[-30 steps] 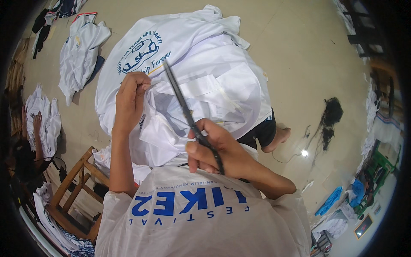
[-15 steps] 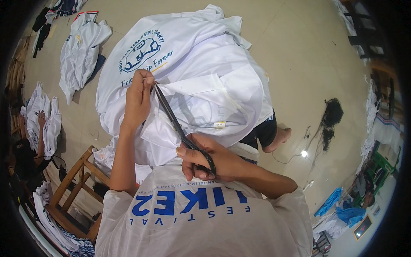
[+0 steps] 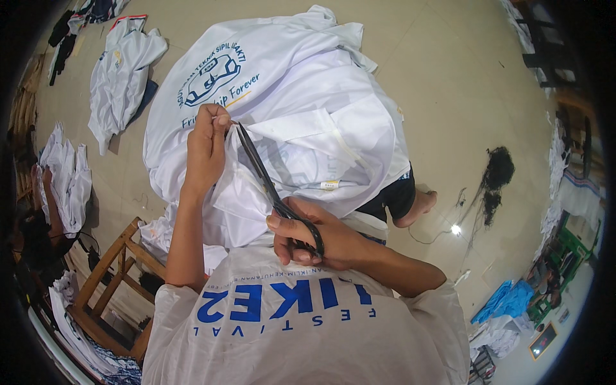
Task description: The person uses scissors to cut the tags and loose threads off a white t-shirt. They hold the shirt on their lap, snip the fabric, and occasionally flip the garment to access different areas.
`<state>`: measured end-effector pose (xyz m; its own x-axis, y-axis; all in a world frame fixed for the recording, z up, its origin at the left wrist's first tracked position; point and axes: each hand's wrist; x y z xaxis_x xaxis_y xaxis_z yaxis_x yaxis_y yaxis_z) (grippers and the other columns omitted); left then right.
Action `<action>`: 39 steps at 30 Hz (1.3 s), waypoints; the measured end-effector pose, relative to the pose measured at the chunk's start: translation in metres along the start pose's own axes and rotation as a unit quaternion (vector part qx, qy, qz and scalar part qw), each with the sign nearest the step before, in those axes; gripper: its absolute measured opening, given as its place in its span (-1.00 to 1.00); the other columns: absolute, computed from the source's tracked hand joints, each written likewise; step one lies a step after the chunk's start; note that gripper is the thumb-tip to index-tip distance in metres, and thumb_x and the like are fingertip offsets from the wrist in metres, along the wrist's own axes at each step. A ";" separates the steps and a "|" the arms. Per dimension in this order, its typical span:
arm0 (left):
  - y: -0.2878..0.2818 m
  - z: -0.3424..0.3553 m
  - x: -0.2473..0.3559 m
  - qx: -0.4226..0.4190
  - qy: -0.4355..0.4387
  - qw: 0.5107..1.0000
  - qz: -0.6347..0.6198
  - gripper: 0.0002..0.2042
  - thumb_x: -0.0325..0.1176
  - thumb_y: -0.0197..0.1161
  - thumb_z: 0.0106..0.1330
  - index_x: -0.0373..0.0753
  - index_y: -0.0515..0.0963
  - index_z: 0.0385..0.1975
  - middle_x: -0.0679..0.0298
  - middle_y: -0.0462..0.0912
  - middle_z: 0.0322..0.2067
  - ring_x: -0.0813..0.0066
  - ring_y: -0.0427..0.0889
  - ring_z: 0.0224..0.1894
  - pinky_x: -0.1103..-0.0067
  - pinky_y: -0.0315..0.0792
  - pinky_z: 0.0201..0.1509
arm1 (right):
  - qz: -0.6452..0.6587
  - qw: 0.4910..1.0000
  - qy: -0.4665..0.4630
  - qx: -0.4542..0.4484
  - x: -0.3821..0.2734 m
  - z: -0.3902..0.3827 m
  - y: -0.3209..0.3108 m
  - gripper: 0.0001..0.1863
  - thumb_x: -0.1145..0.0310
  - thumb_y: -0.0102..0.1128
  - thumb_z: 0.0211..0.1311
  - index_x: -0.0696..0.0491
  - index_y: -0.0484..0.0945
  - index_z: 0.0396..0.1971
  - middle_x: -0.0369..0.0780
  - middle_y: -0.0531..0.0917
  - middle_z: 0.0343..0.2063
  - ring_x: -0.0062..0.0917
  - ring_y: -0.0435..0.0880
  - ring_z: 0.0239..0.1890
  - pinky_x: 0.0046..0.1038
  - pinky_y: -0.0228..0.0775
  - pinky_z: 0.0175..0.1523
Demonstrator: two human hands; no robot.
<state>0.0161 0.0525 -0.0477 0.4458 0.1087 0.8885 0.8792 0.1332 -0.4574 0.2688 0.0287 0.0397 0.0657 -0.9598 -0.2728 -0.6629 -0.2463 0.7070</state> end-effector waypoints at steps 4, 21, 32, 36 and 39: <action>0.000 0.000 0.000 0.000 -0.006 1.000 0.003 -0.88 -0.39 -0.01 0.66 -0.31 0.37 -0.10 0.06 0.58 -0.44 0.29 0.52 -0.50 0.54 0.41 -0.30 | 0.001 1.000 0.000 -0.007 0.000 0.002 -0.002 -0.57 0.00 0.22 0.53 0.07 0.33 -0.09 -0.14 0.63 -0.53 -0.81 0.31 -0.71 -0.69 0.05 -0.66; -0.003 -0.008 0.006 0.025 0.035 0.999 0.032 -0.92 -0.51 -0.04 0.62 -0.34 0.40 -0.06 0.05 0.67 -0.30 0.19 0.72 -0.32 0.47 0.58 -0.11 | -0.016 1.000 0.015 0.019 -0.003 0.000 0.006 -0.58 -0.01 0.16 0.56 0.06 0.33 -0.12 -0.15 0.62 -0.56 -0.78 0.33 -0.75 -0.66 0.03 -0.71; -0.174 -0.165 -0.141 0.464 -0.191 0.844 0.191 -0.75 -0.36 0.10 0.62 -0.38 0.41 0.11 0.18 0.56 -0.20 0.44 0.56 -0.18 0.50 0.50 -0.03 | 0.030 0.985 -0.157 0.059 -0.026 -0.042 -0.004 -0.68 0.08 0.06 0.60 0.01 0.35 0.05 -0.15 0.63 -0.60 -0.70 0.32 -0.78 -0.60 0.05 -0.66; -0.179 -0.166 -0.114 0.439 -0.165 0.852 0.233 -0.66 -0.42 0.20 0.55 -0.40 0.43 0.22 0.06 0.59 0.07 0.34 0.61 0.03 0.45 0.51 0.12 | 0.002 0.970 -0.228 0.082 -0.032 -0.028 -0.005 -0.78 0.17 0.08 0.59 -0.02 0.36 -0.03 -0.13 0.63 -0.61 -0.69 0.30 -0.79 -0.59 0.05 -0.68; -0.117 -0.102 -0.032 0.316 -0.041 0.939 0.129 -0.79 -0.49 0.25 0.47 -0.36 0.58 0.04 0.17 0.69 -0.03 0.35 0.66 -0.03 0.44 0.53 0.10 | -0.003 0.973 -0.215 0.088 -0.035 -0.017 0.004 -0.78 0.22 0.15 0.55 0.00 0.36 -0.09 -0.16 0.63 -0.61 -0.70 0.30 -0.79 -0.59 0.06 -0.68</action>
<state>-0.0838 -0.0666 -0.0189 0.5927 0.2904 0.7513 0.4565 0.6474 -0.6103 0.2762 0.0594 0.0632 -0.2236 -0.8037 -0.5514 -0.7829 -0.1889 0.5927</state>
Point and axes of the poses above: each hand's wrist, its own z-axis towards the middle knuckle, its own y-axis out of the palm, x = y × z
